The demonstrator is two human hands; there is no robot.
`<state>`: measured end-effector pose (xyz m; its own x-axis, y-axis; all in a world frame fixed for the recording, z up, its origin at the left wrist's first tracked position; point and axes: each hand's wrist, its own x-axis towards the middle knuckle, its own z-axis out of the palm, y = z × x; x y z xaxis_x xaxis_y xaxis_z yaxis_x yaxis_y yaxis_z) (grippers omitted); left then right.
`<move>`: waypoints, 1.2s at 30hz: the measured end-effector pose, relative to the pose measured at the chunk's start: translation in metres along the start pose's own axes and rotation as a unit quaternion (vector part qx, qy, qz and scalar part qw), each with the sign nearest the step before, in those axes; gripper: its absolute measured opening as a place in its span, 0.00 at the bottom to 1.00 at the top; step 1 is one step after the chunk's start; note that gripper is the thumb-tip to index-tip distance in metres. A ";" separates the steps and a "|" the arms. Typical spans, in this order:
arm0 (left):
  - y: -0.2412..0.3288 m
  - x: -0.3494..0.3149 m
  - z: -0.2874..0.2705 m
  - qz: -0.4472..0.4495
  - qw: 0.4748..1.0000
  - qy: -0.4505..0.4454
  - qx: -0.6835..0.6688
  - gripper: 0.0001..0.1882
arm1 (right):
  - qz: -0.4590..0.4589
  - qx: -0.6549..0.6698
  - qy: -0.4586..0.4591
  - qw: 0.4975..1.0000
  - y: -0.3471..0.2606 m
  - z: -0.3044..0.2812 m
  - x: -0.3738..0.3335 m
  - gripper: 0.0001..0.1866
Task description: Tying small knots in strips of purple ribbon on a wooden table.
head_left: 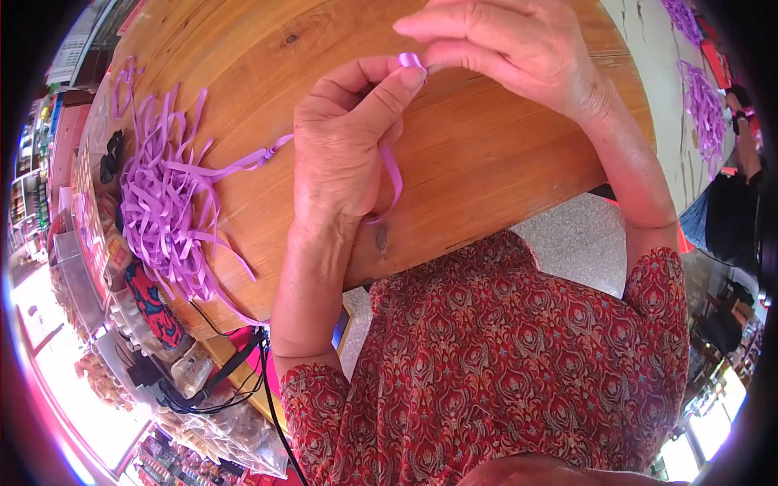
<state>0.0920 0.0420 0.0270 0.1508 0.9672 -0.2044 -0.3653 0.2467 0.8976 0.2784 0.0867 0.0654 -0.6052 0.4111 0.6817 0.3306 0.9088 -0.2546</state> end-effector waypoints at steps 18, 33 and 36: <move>-0.004 -0.003 0.010 0.109 0.993 0.021 0.030 0.05 | -0.038 0.178 0.113 0.977 0.020 0.026 -0.016 0.03; -0.012 0.000 0.001 0.100 0.981 -0.054 -0.155 0.05 | 0.447 0.401 -0.037 0.799 -0.014 0.012 -0.009 0.08; -0.014 0.001 0.000 0.096 0.980 -0.056 -0.165 0.05 | 0.452 0.390 -0.042 0.801 -0.019 0.008 -0.004 0.07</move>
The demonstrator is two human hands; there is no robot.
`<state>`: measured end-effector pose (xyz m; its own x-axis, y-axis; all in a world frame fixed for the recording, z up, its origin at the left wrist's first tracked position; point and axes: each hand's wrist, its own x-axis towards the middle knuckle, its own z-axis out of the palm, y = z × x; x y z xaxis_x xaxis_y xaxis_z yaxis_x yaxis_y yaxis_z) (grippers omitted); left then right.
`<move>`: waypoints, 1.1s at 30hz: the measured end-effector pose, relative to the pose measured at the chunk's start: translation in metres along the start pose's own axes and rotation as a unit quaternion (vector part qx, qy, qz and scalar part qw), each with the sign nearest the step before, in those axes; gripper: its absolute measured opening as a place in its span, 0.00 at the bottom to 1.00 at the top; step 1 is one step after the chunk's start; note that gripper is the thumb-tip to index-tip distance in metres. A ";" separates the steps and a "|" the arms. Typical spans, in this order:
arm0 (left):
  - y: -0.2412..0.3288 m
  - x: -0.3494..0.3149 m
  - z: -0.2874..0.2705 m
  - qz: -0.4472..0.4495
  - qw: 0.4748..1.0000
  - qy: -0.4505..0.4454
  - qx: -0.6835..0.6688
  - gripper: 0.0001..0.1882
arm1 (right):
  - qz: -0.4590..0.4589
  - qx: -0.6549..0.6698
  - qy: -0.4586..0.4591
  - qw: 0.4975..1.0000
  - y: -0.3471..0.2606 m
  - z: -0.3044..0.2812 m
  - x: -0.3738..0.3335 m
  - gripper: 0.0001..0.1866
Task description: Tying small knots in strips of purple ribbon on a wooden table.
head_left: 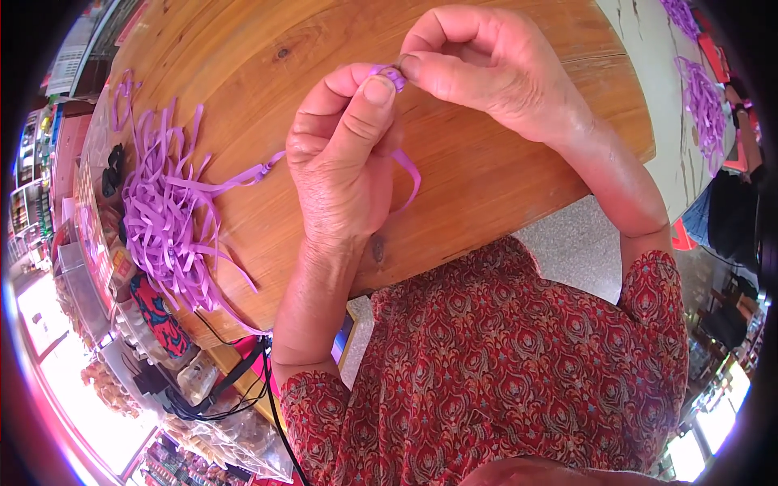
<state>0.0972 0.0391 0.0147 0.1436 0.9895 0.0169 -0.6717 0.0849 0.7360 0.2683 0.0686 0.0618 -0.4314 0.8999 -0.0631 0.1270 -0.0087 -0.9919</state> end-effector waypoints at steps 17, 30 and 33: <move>0.003 -0.002 0.006 0.000 0.999 0.008 0.032 0.05 | -0.664 -0.246 0.055 0.704 0.028 -0.016 0.039 0.08; 0.002 -0.001 0.003 -0.044 0.998 -0.032 0.013 0.07 | -0.569 -0.179 0.052 0.801 0.040 -0.014 0.026 0.04; 0.003 0.000 0.005 -0.017 0.998 -0.038 0.047 0.08 | -0.538 -0.154 0.019 0.829 0.040 -0.015 0.024 0.02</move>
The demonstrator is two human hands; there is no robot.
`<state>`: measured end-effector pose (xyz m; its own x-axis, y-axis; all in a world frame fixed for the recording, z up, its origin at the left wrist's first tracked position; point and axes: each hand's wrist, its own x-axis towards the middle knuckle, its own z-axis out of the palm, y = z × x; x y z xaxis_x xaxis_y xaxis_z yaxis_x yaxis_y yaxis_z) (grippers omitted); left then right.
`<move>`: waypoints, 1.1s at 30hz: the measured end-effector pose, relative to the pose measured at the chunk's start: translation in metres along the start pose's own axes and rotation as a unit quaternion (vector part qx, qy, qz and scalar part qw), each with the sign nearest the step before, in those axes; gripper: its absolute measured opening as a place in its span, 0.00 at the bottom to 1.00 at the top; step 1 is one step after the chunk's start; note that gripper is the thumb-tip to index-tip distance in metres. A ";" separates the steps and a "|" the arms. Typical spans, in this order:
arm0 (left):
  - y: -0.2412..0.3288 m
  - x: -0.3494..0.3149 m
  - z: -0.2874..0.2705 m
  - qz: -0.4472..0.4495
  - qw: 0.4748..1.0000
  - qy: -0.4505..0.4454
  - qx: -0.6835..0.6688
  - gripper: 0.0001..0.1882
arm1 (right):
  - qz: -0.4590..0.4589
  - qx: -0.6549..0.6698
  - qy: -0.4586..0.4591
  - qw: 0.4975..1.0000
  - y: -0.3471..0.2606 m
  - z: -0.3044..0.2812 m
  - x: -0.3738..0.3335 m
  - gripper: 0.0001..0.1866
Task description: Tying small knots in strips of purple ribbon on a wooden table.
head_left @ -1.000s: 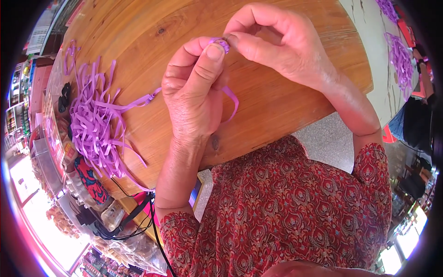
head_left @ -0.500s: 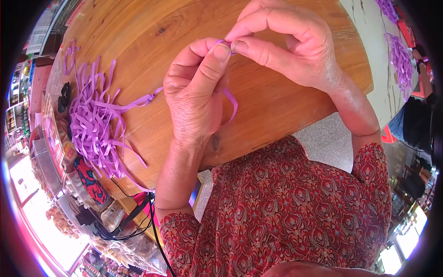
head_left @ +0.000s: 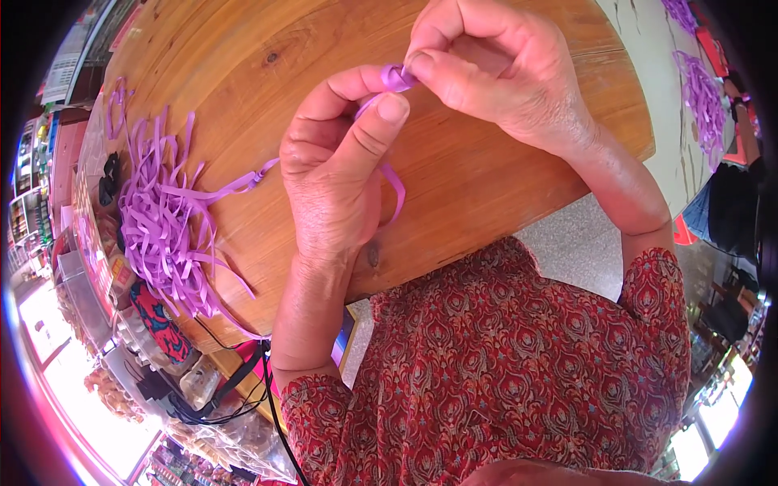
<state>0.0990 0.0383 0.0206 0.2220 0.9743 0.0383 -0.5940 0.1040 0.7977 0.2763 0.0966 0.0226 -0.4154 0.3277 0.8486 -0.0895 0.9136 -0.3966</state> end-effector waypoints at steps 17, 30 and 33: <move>0.005 -0.010 0.008 0.002 0.994 0.098 0.043 0.05 | 0.271 0.159 0.015 0.949 -0.034 -0.002 0.013 0.02; 0.001 -0.010 0.005 0.013 0.997 0.068 0.031 0.05 | 0.179 -0.080 -0.064 0.978 -0.046 -0.019 0.027 0.20; -0.003 -0.007 0.012 0.044 0.981 0.074 0.176 0.07 | -0.263 -0.394 -0.123 0.872 0.002 -0.024 0.015 0.19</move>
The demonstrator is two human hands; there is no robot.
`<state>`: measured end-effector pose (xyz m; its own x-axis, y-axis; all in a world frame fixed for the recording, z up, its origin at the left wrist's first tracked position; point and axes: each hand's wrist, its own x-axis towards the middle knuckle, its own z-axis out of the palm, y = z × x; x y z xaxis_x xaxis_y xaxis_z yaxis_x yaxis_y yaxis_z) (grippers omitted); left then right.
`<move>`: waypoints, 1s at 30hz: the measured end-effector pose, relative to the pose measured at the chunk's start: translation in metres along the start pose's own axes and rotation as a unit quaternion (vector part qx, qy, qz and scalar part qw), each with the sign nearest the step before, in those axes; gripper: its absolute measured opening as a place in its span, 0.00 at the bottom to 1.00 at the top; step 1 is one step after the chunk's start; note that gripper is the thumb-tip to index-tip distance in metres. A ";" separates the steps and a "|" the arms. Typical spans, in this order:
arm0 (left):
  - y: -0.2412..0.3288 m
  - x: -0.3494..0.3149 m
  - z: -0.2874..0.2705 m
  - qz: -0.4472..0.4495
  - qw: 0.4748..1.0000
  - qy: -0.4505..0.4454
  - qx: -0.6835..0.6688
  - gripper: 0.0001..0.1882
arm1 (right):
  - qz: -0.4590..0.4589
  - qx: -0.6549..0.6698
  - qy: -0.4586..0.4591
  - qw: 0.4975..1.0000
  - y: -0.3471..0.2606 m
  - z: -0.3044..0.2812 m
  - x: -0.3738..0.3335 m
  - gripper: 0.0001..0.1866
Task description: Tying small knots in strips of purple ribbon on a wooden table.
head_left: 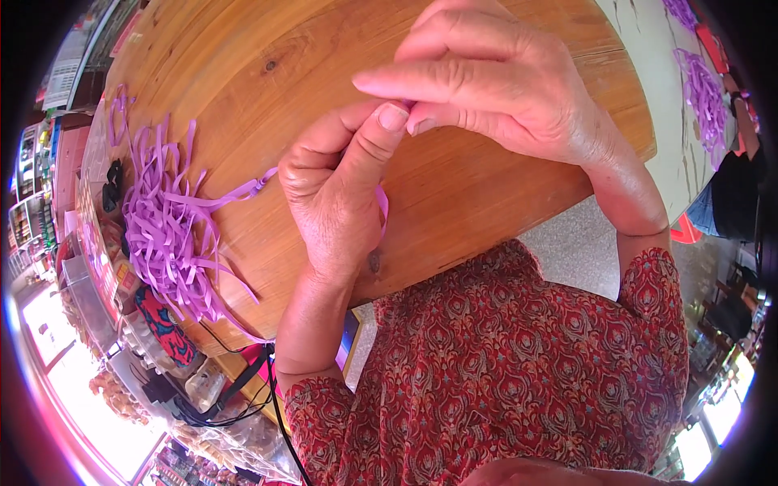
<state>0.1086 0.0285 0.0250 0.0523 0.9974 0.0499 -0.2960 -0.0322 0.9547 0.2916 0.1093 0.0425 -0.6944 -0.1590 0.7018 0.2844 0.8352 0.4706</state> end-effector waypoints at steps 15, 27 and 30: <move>0.004 0.001 -0.013 0.048 0.997 0.052 0.027 0.02 | 0.238 0.158 -0.070 0.956 -0.014 -0.021 0.023 0.06; 0.014 -0.002 -0.007 0.027 0.997 0.062 -0.020 0.02 | 0.205 0.352 0.140 0.903 0.007 0.002 -0.010 0.16; 0.011 0.000 -0.012 0.026 0.999 0.043 -0.019 0.02 | 0.269 0.318 0.041 0.908 -0.006 -0.025 0.017 0.16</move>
<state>0.0936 0.0286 0.0315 -0.0453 0.9964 0.0722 -0.3323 -0.0832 0.9395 0.2946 0.0881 0.0655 -0.5084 0.3446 0.7891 0.1106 0.9350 -0.3370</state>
